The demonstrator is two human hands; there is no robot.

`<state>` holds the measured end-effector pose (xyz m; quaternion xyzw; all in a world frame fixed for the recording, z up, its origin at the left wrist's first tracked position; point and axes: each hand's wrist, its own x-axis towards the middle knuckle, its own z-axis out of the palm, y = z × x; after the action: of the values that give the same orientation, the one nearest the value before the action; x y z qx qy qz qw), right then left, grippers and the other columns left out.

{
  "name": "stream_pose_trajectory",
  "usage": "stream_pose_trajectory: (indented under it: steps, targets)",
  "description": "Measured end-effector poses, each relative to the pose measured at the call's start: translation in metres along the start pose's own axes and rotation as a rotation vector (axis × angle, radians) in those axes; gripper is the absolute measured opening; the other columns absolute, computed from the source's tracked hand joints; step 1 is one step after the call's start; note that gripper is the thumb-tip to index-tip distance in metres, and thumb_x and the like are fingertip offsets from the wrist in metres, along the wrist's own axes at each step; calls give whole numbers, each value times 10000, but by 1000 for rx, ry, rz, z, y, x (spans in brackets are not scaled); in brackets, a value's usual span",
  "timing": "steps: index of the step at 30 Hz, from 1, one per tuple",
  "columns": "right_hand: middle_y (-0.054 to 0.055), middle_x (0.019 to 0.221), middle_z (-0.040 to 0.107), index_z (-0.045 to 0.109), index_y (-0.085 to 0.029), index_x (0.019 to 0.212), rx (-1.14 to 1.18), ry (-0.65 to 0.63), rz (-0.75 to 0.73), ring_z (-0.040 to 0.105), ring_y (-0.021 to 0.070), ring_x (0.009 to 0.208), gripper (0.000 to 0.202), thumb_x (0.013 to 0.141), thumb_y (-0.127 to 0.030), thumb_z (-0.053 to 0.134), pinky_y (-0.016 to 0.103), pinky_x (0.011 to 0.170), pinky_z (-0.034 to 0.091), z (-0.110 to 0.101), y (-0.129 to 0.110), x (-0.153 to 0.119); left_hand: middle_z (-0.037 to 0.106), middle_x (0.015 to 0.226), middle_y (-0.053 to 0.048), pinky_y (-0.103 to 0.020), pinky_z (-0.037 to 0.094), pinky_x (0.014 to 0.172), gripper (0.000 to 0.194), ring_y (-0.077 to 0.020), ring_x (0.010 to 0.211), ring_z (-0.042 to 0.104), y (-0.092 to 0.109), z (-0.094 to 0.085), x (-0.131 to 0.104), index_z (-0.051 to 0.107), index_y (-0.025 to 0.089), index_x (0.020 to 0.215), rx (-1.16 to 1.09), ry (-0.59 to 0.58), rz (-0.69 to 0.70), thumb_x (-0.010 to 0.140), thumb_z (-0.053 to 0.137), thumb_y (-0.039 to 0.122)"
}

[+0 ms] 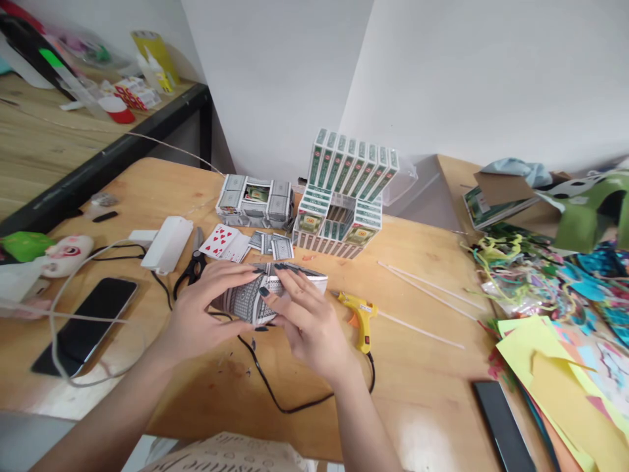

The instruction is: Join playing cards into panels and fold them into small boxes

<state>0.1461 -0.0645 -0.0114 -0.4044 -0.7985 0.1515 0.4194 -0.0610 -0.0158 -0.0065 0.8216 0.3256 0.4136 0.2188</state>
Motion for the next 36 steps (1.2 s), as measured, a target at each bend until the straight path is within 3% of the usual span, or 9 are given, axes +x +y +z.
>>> stream_pose_trajectory:
  steps: [11, 18, 25, 29, 36]
  targets:
    - [76, 1539, 303, 422, -306, 1382, -61, -13, -36, 354, 269, 1384, 640, 838, 22, 503, 563, 1085, 399, 2, -1, -4, 643, 1200, -95, -471, 457, 989, 596, -268, 1112, 588, -2, 3, -4, 579, 235, 1185, -37, 20, -52, 640, 817, 199]
    - [47, 1529, 333, 477, -313, 1327, -5, 29, -25, 368, 273, 1379, 597, 836, 26, 494, 581, 1085, 392, 5, -3, -4, 642, 1195, -95, -456, 460, 990, 589, -259, 1113, 587, -1, 3, -4, 578, 226, 1181, -40, 27, -41, 643, 815, 196]
    - [86, 1430, 482, 307, -297, 1463, -28, 21, 53, 438, 240, 1337, 680, 867, -56, 528, 528, 1093, 407, 5, -7, -3, 643, 1200, -95, -468, 448, 1005, 582, -262, 1114, 588, -1, 2, -3, 576, 225, 1189, -33, 11, -28, 654, 806, 207]
    - [98, 1449, 456, 336, -292, 1455, -55, -23, 36, 425, 251, 1345, 652, 872, -61, 516, 533, 1090, 403, 3, -7, -2, 644, 1203, -92, -470, 447, 1006, 598, -261, 1112, 589, -2, 2, -3, 576, 232, 1192, -36, 14, -16, 643, 813, 201]
    - [90, 1476, 424, 382, -320, 1428, -69, 17, -41, 414, 262, 1352, 650, 860, -34, 519, 551, 1072, 407, 4, -3, -3, 656, 1189, -88, -484, 464, 987, 562, -273, 1098, 605, 0, 2, -3, 595, 248, 1180, -20, 26, -45, 656, 797, 211]
